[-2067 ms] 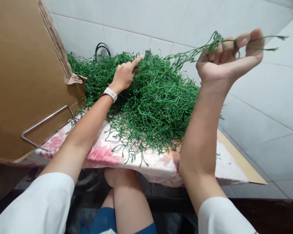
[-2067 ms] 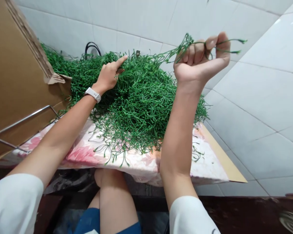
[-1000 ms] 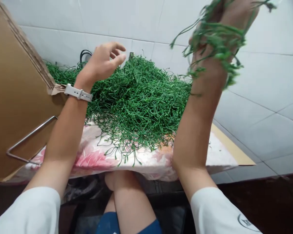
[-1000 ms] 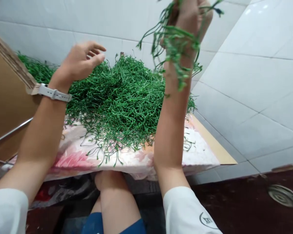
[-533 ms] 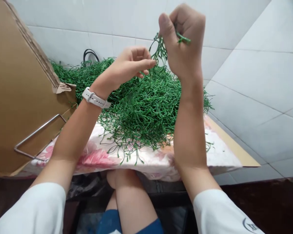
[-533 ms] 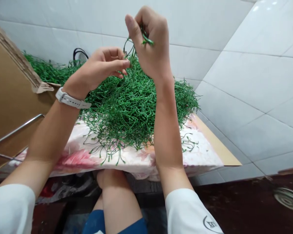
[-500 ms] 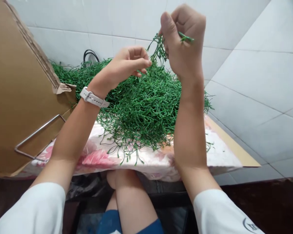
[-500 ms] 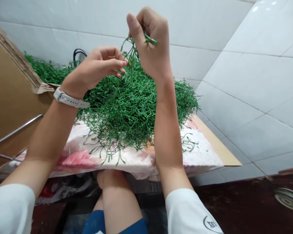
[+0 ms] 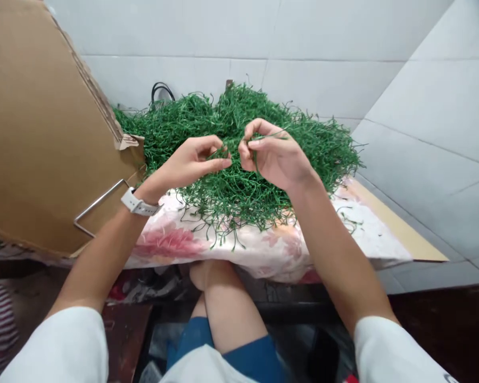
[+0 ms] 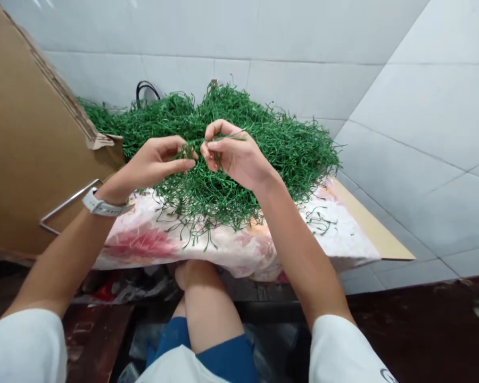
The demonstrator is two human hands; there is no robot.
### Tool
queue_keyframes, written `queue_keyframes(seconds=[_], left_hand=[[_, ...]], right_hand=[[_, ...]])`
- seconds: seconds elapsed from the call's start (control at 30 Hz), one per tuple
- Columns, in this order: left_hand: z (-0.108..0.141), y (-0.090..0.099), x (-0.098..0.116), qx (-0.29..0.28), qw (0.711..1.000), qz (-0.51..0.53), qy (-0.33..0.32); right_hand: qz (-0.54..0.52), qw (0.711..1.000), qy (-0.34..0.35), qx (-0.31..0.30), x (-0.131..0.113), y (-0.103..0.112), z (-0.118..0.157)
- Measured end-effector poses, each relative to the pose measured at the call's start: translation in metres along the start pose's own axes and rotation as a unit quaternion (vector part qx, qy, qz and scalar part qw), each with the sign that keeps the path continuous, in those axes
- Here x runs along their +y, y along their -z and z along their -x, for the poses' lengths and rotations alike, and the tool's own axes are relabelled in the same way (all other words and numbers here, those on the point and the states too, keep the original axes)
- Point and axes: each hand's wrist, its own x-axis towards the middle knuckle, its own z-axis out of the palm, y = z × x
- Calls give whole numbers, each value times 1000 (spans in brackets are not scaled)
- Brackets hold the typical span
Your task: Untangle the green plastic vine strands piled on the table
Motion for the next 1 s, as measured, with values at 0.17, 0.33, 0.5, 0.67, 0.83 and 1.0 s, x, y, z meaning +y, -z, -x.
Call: queue_keyframes(seconds=[0.17,0.33,0.5,0.67,0.83,1.0], left_hand=[[78,-8,23,-64,956,-284,42],[135,-48,49,-28,915,-377,142],[151,-71,51,-15,940,-293,172],[151,-75,42,-3,950,-268,163],[153,-76,39,0,935,-306,176],[153,-77,40,-18,928,-329,172]], right_hand=[[-85,985,-142,44,52,-23,48],[-100,971,-165,145,93,-52,80],[-94,968,-139,186,98,-57,91],[-111,966,-152,179,94,-55,93],[-111,968,-126,186,82,-62,99],[-72,969,-116,205,72,-69,106]])
